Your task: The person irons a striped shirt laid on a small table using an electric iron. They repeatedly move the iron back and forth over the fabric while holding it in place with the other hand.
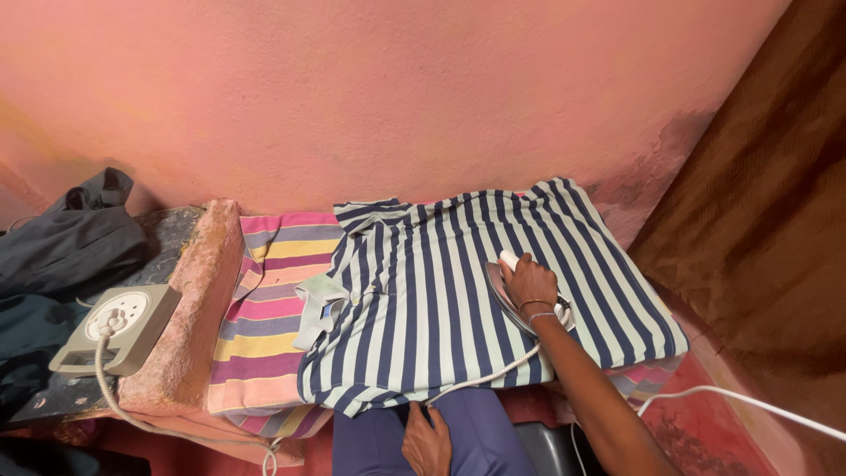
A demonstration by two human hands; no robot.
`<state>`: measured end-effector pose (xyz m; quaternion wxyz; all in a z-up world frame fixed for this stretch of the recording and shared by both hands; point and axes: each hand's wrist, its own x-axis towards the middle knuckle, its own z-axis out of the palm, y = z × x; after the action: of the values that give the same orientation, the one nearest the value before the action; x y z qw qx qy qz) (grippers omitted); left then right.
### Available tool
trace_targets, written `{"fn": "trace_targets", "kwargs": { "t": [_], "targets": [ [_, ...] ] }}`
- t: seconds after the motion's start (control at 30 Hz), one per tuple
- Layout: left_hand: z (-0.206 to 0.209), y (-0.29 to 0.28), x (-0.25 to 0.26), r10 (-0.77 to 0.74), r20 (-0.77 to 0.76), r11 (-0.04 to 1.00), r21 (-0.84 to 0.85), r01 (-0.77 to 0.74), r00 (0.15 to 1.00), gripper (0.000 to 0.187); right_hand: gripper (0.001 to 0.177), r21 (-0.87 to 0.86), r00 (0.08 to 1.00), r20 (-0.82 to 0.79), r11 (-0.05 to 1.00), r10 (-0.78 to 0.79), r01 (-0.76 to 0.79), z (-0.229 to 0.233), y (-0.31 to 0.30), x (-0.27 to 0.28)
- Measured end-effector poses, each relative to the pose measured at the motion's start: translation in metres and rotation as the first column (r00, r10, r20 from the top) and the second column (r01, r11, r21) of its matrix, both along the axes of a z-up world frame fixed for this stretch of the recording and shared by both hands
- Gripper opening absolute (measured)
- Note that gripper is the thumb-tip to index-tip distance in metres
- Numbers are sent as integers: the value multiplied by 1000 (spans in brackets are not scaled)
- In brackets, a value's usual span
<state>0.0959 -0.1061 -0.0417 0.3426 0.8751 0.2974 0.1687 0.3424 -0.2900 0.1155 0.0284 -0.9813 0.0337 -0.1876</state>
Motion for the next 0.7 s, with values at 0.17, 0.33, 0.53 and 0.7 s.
{"fn": "trace_targets", "kwargs": {
  "t": [0.17, 0.33, 0.53, 0.7],
  "targets": [
    [-14, 5, 7, -16, -11, 999, -30, 16, 1000, 42, 60, -6, 1000, 19, 1000, 9, -9, -1, -2, 2],
    [-23, 6, 7, -65, -37, 998, -28, 64, 997, 37, 61, -2, 1000, -15, 1000, -9, 8, -1, -1, 1],
    [-19, 6, 9, -82, -35, 996, -49, 81, 996, 31, 62, 3, 1000, -22, 1000, 8, -8, 1, -1, 1],
    [-12, 4, 4, -105, 18, 994, 15, 105, 994, 26, 61, -18, 1000, -4, 1000, 14, -14, 1, -2, 1]
  ]
}}
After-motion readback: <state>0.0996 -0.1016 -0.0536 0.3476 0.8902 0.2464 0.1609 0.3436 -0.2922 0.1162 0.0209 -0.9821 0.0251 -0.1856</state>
